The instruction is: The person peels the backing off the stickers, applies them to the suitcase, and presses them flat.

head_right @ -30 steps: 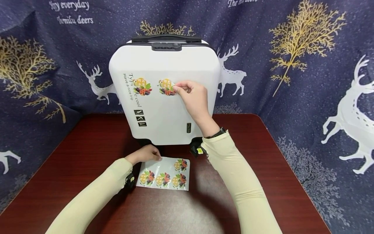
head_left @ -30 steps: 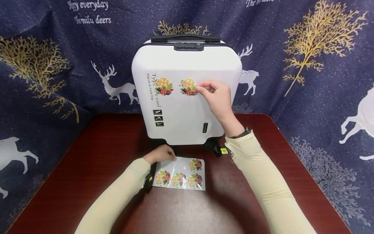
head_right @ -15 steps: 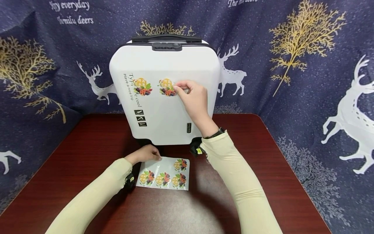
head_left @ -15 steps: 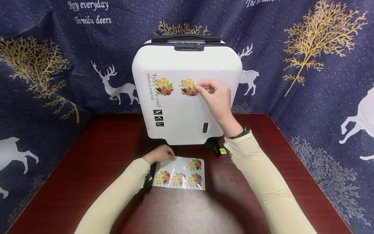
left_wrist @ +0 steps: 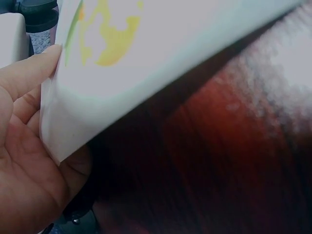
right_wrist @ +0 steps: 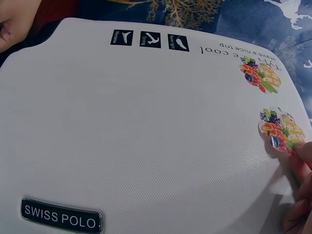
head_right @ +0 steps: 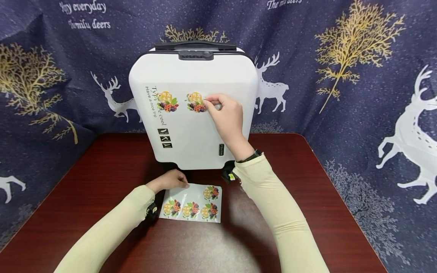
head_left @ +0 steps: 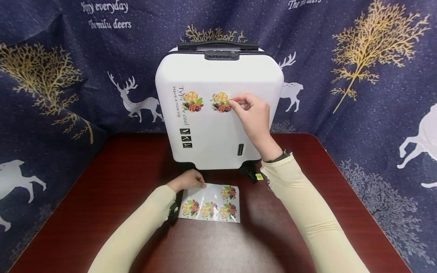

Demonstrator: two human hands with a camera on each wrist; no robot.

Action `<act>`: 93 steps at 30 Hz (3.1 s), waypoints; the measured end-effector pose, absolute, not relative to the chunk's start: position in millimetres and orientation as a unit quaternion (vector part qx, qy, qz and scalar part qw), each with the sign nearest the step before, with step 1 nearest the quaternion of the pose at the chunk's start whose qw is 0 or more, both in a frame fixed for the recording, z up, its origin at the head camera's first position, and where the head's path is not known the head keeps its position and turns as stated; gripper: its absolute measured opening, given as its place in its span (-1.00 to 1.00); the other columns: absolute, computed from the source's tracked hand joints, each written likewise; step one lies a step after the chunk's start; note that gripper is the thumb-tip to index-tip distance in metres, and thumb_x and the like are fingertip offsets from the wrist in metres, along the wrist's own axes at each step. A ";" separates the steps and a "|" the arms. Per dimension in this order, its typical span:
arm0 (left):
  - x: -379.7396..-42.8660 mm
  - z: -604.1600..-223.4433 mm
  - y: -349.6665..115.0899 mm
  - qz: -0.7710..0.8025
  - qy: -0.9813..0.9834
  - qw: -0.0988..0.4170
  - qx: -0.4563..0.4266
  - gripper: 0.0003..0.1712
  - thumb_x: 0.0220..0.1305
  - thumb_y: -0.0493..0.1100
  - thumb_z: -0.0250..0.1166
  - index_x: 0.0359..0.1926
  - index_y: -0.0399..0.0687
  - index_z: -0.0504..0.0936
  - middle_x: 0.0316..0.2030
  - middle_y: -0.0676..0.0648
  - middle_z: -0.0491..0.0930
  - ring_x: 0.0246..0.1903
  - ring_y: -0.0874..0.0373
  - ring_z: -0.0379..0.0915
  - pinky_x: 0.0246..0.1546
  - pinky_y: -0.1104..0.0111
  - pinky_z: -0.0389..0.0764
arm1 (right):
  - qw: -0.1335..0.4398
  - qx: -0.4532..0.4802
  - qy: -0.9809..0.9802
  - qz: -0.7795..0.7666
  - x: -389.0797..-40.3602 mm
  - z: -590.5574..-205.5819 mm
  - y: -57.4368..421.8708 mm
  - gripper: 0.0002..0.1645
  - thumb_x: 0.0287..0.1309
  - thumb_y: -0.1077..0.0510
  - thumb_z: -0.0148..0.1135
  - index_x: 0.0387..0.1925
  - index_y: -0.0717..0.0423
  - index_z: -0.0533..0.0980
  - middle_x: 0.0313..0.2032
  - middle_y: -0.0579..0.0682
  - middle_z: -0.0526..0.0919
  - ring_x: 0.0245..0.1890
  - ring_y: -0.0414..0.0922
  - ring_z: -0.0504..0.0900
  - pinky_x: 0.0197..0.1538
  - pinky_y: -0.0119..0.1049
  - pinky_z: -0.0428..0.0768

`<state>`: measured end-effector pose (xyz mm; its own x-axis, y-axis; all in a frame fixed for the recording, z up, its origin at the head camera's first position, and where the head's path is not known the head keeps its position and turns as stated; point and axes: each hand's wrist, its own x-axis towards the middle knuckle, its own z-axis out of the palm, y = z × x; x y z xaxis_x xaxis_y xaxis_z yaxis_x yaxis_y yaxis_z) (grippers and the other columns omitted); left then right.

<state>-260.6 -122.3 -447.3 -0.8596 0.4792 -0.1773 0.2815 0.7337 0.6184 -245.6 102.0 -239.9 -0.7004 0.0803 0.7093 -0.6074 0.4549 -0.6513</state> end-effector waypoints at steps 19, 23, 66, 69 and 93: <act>-261.6 -449.0 -123.0 0.298 0.917 0.157 0.212 -0.85 0.24 -0.20 0.41 -0.30 -0.24 0.78 -0.35 -0.11 0.76 -0.43 0.27 0.41 -0.32 0.45 0.47 | 0.432 0.171 -0.808 0.362 -242.6 -244.9 95.6 -0.79 0.29 0.13 0.38 -0.22 0.23 0.73 -0.26 0.15 0.82 -0.39 0.05 0.71 -0.35 -0.31 0.47; -261.3 -449.1 -122.6 0.298 0.918 0.159 0.209 -0.85 0.25 -0.20 0.41 -0.29 -0.24 0.79 -0.34 -0.11 0.77 -0.42 0.26 0.42 -0.31 0.45 0.48 | 0.447 0.174 -0.810 0.337 -243.0 -245.7 95.3 -0.79 0.30 0.12 0.36 -0.24 0.22 0.72 -0.29 0.14 0.81 -0.44 0.04 0.69 -0.38 -0.21 0.53; -266.5 -454.3 -128.7 0.308 0.909 0.156 0.233 -0.85 0.24 -0.14 0.43 -0.32 -0.15 0.80 -0.37 -0.04 0.76 -0.41 0.21 0.49 -0.30 0.39 0.54 | 0.471 0.180 -0.804 0.317 -246.9 -249.9 101.8 -0.77 0.36 0.10 0.30 -0.25 0.22 0.66 -0.42 0.15 0.69 -0.53 0.05 0.53 -0.44 -0.29 0.33; -268.7 -455.9 -130.5 0.310 0.907 0.158 0.239 -0.85 0.24 -0.13 0.43 -0.33 -0.13 0.80 -0.37 -0.03 0.76 -0.41 0.19 0.51 -0.29 0.36 0.57 | 0.469 0.183 -0.802 0.323 -246.3 -251.3 102.6 -0.77 0.37 0.10 0.28 -0.26 0.22 0.66 -0.39 0.15 0.69 -0.48 0.05 0.57 -0.40 -0.27 0.41; -262.0 -448.9 -126.4 0.308 0.914 0.162 0.209 -0.82 0.25 -0.20 0.39 -0.26 -0.27 0.78 -0.30 -0.15 0.77 -0.39 0.24 0.45 -0.28 0.43 0.50 | 0.456 0.200 -0.797 0.341 -240.6 -269.1 111.4 -0.77 0.38 0.15 0.26 -0.25 0.28 0.65 -0.38 0.21 0.66 -0.46 0.09 0.54 -0.35 -0.20 0.46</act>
<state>-262.0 -126.4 -448.9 -0.8603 0.4816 -0.1673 0.2821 0.7231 0.6305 -240.6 111.4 -269.1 -0.5046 -0.0072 0.8633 -0.6297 0.6872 -0.3623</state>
